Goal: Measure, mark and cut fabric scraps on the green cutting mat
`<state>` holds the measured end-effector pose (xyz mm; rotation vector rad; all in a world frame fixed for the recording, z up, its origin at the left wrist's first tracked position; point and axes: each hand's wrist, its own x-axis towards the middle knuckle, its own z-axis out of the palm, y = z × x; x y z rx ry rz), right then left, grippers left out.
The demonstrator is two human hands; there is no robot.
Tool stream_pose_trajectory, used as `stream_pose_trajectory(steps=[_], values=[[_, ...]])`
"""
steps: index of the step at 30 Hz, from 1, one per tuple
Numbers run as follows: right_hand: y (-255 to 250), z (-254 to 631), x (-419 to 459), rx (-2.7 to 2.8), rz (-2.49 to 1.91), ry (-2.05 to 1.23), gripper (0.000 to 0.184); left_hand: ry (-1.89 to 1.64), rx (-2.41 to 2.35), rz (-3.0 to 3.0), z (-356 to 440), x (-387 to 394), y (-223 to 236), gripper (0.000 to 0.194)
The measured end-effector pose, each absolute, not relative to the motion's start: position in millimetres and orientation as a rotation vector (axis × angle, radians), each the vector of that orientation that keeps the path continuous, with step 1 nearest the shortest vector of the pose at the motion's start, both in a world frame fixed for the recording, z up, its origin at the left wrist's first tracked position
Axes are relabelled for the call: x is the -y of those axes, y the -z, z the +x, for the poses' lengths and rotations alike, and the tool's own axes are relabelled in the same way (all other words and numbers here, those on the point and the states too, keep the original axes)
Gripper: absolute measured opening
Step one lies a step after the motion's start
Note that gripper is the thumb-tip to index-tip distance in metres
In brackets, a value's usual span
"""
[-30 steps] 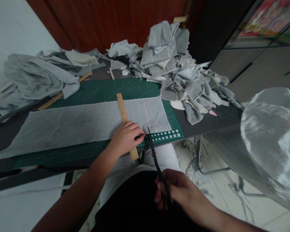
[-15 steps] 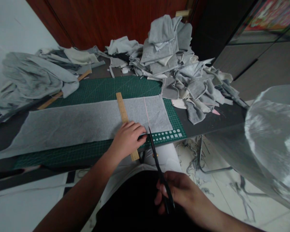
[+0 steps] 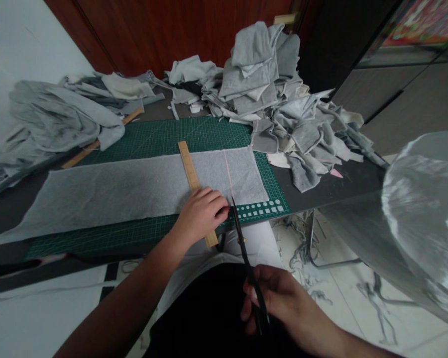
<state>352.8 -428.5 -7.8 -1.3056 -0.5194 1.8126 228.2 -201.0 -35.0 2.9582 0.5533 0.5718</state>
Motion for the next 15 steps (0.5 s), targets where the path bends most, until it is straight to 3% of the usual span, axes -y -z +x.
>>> stream_pose_trajectory(steps=[15], values=[[11.5, 349.6, 428.2, 0.505, -1.269, -1.836, 0.062, -0.588, -0.538, 2.927, 228.1, 201.6, 36.1, 0.015]])
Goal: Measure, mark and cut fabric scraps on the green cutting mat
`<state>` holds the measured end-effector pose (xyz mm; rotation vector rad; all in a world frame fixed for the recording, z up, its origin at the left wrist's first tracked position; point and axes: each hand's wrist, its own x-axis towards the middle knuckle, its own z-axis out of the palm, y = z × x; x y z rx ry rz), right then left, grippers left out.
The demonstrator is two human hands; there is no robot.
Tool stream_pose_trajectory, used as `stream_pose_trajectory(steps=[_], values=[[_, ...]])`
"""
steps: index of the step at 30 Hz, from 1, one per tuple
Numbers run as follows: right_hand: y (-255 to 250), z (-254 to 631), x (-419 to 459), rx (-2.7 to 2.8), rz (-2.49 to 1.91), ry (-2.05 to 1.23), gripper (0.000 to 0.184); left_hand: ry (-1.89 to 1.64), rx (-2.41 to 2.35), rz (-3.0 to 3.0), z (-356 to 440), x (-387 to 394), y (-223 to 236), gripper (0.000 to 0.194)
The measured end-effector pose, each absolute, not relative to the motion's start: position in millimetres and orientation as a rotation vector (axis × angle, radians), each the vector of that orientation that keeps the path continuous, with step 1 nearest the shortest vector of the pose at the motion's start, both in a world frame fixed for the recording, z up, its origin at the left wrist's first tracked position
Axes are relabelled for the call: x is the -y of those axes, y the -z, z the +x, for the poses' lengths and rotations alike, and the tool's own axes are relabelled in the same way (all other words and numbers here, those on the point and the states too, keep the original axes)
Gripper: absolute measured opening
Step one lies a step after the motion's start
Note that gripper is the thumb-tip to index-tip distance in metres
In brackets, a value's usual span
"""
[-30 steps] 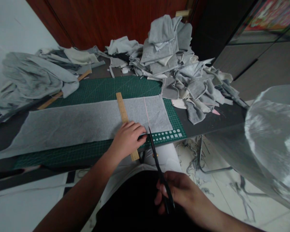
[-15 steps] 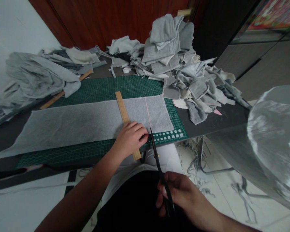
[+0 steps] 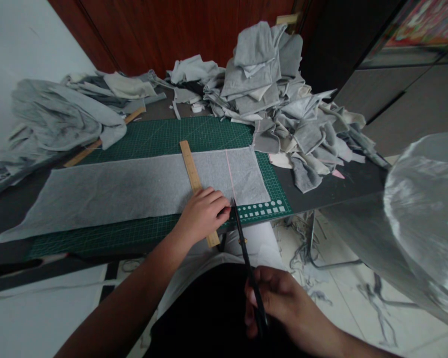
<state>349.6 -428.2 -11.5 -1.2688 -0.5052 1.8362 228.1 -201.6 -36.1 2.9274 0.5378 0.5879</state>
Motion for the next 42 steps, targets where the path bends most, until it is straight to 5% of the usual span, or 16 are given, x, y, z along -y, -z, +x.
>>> stream_pose_trajectory(steps=[42], values=[[13.7, 343.9, 420.4, 0.498, -1.346, -1.771, 0.065, -0.587, -0.453, 2.878, 226.9, 197.0, 40.5, 0.009]])
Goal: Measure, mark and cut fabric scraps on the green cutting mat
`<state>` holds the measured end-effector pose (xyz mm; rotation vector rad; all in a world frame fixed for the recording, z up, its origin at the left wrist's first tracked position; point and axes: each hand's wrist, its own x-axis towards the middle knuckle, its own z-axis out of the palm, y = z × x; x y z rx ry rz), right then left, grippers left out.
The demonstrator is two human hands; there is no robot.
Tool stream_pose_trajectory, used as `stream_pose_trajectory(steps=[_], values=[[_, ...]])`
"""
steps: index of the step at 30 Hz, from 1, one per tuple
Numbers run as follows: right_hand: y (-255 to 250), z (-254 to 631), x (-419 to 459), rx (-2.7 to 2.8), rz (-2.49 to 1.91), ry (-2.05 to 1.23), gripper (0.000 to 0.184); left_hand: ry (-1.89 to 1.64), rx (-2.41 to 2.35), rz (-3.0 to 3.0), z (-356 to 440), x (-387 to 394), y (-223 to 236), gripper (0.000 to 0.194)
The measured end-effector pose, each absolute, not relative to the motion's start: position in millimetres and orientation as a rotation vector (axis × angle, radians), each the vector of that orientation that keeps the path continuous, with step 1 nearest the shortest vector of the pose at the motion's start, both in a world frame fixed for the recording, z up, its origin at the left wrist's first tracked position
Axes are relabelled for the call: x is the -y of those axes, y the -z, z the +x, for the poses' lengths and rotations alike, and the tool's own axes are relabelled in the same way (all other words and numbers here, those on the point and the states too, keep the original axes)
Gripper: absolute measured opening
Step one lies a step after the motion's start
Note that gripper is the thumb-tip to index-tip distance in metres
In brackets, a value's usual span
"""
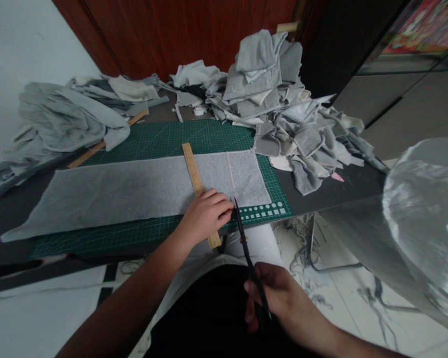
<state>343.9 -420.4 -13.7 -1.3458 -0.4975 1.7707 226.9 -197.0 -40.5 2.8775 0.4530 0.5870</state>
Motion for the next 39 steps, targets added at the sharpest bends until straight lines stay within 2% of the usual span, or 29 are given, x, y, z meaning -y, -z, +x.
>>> stream_pose_trajectory(steps=[23, 32, 39], values=[[26.0, 336.6, 424.4, 0.489, -1.307, -1.721, 0.060, -0.577, -0.448, 2.844, 228.0, 196.3, 40.2, 0.012], [22.2, 337.4, 417.4, 0.502, -1.411, -1.747, 0.075, -0.570, -0.439, 2.826, 226.9, 195.4, 37.7, 0.010], [15.6, 336.0, 408.8, 0.470, -1.460, -1.765, 0.080, -0.564, -0.435, 2.836, 226.4, 195.6, 38.0, 0.011]])
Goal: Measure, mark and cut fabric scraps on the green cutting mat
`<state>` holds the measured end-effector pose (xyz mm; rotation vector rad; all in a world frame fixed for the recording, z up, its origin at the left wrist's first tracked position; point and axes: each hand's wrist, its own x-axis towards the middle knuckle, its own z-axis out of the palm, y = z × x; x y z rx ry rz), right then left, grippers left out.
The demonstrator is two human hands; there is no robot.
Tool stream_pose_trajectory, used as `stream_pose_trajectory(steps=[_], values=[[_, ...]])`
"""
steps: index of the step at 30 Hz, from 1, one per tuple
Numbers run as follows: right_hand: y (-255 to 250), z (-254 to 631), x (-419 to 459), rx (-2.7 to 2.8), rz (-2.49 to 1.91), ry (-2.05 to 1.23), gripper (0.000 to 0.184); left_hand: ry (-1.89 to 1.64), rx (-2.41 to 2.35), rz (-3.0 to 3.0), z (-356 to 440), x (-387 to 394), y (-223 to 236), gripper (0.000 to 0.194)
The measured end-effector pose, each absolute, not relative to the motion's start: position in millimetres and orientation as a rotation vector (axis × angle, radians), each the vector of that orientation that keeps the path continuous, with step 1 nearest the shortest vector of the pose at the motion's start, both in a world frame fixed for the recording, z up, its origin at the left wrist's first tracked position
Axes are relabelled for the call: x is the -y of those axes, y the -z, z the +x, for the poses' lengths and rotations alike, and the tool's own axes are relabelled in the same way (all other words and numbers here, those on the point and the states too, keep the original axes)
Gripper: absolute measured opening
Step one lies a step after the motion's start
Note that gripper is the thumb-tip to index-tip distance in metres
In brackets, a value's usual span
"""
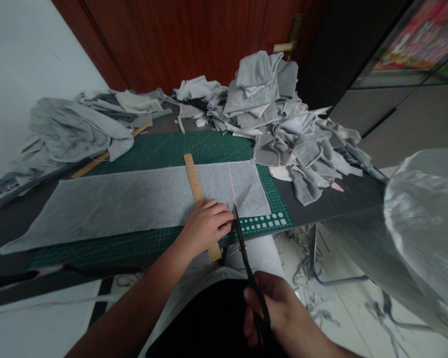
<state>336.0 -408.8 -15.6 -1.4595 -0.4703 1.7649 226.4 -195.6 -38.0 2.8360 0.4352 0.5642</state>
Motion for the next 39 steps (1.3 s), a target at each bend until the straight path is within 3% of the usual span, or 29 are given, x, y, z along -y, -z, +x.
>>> stream_pose_trajectory(steps=[39], values=[[16.6, 335.9, 407.2, 0.456, -1.455, -1.709, 0.070, -0.552, -0.430, 2.794, 227.5, 193.8, 38.9, 0.013]])
